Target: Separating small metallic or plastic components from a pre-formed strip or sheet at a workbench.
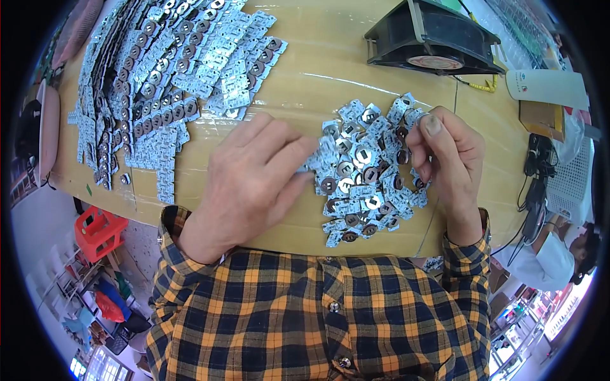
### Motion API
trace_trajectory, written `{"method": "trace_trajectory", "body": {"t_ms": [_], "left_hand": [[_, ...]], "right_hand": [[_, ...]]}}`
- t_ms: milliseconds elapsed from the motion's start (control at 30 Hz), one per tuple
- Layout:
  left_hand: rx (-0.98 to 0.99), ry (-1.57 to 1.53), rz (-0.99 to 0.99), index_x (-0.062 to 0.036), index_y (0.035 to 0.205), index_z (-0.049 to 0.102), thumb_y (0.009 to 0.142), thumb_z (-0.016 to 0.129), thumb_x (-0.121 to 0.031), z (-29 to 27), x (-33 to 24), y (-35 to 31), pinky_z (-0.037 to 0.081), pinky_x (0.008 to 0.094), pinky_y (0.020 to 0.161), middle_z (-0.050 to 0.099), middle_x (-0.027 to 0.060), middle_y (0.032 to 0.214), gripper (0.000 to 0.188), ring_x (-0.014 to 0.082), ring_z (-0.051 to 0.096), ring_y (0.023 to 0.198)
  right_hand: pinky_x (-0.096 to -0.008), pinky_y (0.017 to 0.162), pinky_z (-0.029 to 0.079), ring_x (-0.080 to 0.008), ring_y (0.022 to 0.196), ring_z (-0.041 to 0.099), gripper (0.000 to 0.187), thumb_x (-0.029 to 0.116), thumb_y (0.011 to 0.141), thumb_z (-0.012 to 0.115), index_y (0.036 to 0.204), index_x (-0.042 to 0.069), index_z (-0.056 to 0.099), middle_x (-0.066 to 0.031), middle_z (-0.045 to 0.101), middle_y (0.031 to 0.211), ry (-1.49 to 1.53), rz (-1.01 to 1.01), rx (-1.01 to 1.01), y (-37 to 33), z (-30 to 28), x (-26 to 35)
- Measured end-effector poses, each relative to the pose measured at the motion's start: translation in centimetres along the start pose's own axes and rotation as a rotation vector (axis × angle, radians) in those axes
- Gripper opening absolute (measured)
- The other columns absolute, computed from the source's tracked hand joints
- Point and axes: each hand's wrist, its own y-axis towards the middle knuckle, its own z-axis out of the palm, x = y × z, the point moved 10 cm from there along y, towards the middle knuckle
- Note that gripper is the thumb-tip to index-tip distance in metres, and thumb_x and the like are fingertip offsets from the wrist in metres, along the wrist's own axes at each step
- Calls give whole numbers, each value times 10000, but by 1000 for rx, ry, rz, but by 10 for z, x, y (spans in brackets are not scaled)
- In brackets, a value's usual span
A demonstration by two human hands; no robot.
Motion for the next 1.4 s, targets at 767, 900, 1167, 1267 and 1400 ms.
{"method": "trace_trajectory", "body": {"t_ms": [767, 900, 1167, 1267, 1400], "left_hand": [[-582, -1555, -571, -2, 1023, 570, 922, 626, -124, 38, 20, 9, 586, 260, 542, 649, 69, 889, 168, 122, 651, 729], [-614, -1498, -486, 17, 1036, 564, 908, 638, -88, 32, 15, 6, 602, 292, 558, 656, 101, 941, 182, 158, 660, 758], [-598, -1499, -452, 21, 1131, 563, 886, 654, -61, 27, 10, 3, 616, 337, 650, 660, 120, 1009, 273, 199, 665, 880], [-621, -1039, -366, 10, 1195, 559, 867, 663, -63, -10, 15, 8, 585, 337, 740, 652, 132, 1064, 352, 230, 644, 973], [-9, -305, 58, 3, 1150, 612, 806, 701, -58, -17, -27, 46, 521, 278, 770, 659, 138, 1071, 361, 215, 646, 968]], "right_hand": [[-226, 446, 420, -85, 488, 578, 216, 112, 955, 561, 785, -5, 624, -26, 574, 589, -129, -434, 236, -38, 33, 41], [-224, 440, 418, -81, 491, 580, 222, 120, 958, 567, 788, -11, 625, -26, 574, 586, -82, -429, 210, -37, 31, 37], [-236, 445, 413, -85, 483, 552, 212, 122, 964, 552, 818, -14, 624, -30, 581, 604, -99, -446, 114, -31, 20, 39], [-247, 461, 411, -91, 486, 536, 205, 116, 970, 528, 836, -8, 622, -26, 570, 604, -108, -399, 173, -26, 12, 37], [-231, 463, 392, -78, 490, 533, 243, 154, 974, 516, 797, 6, 591, -18, 554, 592, -191, -411, 267, -21, 18, 31]]}}
